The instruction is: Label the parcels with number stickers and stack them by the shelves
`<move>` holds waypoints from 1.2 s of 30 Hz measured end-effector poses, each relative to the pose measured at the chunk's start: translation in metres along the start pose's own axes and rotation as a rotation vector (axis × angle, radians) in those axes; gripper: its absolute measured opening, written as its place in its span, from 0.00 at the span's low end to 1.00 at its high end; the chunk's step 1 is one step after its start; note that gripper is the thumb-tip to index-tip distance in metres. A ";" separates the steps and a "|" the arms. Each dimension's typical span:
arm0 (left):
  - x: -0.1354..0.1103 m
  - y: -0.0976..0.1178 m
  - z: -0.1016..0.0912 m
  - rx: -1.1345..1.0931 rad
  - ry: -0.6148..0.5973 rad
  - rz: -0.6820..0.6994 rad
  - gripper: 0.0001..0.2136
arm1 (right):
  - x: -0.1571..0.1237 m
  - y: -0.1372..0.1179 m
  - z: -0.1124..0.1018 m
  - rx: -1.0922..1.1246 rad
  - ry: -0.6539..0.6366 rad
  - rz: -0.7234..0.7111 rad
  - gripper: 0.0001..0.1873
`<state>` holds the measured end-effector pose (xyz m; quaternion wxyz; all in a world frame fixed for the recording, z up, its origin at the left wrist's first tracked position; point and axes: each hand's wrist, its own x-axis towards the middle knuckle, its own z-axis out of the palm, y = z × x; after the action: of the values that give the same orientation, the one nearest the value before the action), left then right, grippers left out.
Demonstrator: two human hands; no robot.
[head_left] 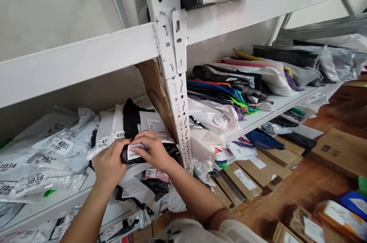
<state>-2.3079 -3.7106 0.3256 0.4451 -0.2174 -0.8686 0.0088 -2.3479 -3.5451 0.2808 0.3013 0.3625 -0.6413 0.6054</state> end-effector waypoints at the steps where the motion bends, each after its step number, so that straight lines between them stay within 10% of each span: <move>1: 0.000 0.000 0.001 0.010 -0.003 -0.015 0.08 | 0.001 0.000 0.000 0.001 -0.003 0.003 0.06; 13: -0.004 0.009 0.002 -0.171 0.035 0.031 0.22 | -0.007 0.014 -0.001 0.019 0.031 -0.215 0.04; 30: -0.012 0.007 0.003 -0.212 0.060 0.025 0.12 | -0.032 0.021 -0.007 -0.027 0.135 -0.443 0.07; 36: 0.002 0.006 -0.010 -0.179 -0.119 0.182 0.21 | -0.021 0.013 -0.016 0.010 0.051 -0.438 0.06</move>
<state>-2.2988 -3.7065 0.3322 0.3688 -0.3335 -0.8675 -0.0154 -2.3474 -3.5273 0.2577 0.4398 0.4792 -0.5366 0.5375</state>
